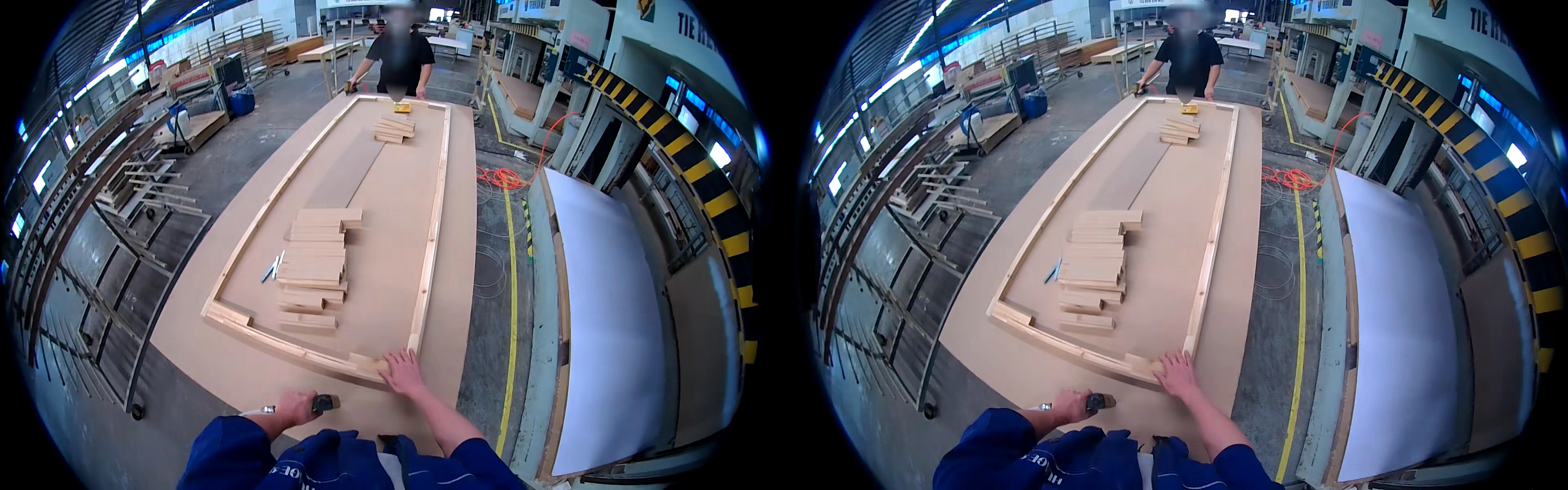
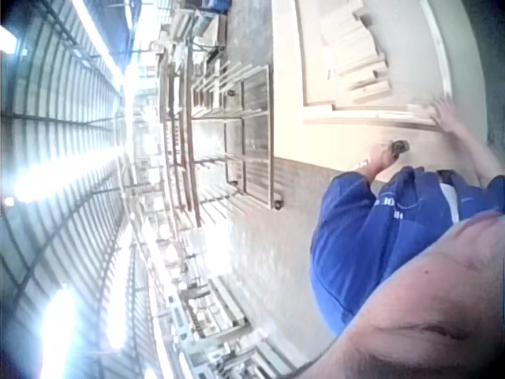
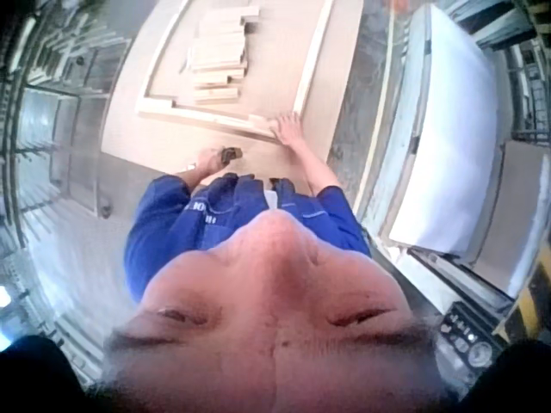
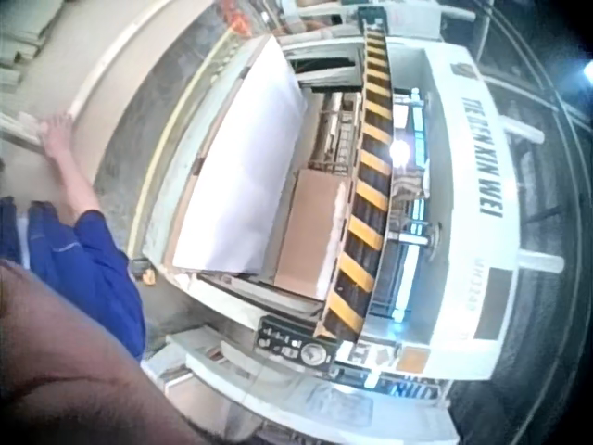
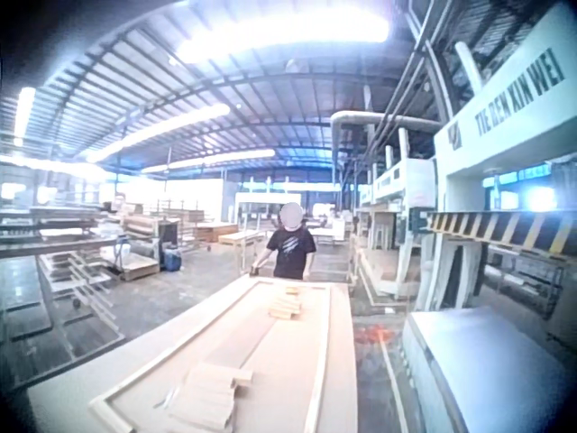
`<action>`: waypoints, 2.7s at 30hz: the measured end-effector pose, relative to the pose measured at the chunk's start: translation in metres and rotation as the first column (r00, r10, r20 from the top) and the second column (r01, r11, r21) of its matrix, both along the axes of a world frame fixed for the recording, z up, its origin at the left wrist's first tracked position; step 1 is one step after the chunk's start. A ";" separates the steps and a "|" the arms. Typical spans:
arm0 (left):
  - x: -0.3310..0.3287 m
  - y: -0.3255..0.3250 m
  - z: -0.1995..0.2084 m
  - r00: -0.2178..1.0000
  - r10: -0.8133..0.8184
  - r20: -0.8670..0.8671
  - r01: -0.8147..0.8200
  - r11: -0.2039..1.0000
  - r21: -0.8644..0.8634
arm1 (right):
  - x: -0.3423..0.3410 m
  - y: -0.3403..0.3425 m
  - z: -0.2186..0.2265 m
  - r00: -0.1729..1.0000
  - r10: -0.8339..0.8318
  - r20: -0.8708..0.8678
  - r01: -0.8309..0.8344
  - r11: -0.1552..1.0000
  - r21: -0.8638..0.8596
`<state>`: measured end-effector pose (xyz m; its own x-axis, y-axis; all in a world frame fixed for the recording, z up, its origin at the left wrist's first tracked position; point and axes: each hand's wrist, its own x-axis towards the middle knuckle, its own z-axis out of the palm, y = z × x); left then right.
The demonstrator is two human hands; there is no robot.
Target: The person assembles a rectangular wooden frame on a large workbench using a pneumatic nail gun. They position long wooden planks and smaller cross-pieces, then secure them together by firing nails into the joints. The process involves repeated alignment and fastening of the frame components.
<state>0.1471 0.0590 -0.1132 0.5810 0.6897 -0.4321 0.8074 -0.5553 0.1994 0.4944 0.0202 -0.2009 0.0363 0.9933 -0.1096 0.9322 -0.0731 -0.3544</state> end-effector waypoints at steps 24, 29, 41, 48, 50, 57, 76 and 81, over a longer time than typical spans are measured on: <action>-0.004 -0.001 -0.004 0.996 -0.003 0.084 0.004 1.000 -0.013 | -0.017 0.000 0.011 0.996 -0.075 0.058 0.072 0.997 0.038; -0.003 0.000 -0.005 1.000 -0.012 0.027 0.012 1.000 -0.010 | -0.012 0.007 -0.005 0.994 -0.008 0.108 -0.006 0.992 0.127; -0.005 0.002 -0.009 0.995 -0.019 0.099 0.020 1.000 -0.012 | -0.002 0.012 0.000 1.000 -0.011 0.003 0.011 0.995 0.101; -0.003 0.005 -0.007 0.995 -0.016 0.099 0.022 0.998 -0.056 | 0.002 0.014 0.004 0.999 -0.010 -0.043 0.012 0.998 0.055; 0.000 0.007 -0.004 0.999 0.003 0.034 0.000 0.996 -0.089 | 0.002 0.014 0.007 1.000 -0.004 -0.029 0.006 0.998 0.060; -0.005 0.038 -0.005 0.992 0.062 0.107 -0.009 0.898 -0.440 | -0.007 0.012 -0.003 0.986 -0.163 -0.031 0.163 0.987 0.004; 0.119 0.154 0.035 0.912 -0.401 0.088 0.410 0.897 -0.163 | 0.005 0.013 0.002 0.991 -0.084 -0.105 0.093 0.992 0.081; 0.129 0.153 0.030 0.921 -0.380 0.082 0.389 0.896 -0.213 | 0.004 0.013 0.001 0.984 -0.100 -0.148 0.113 0.990 0.079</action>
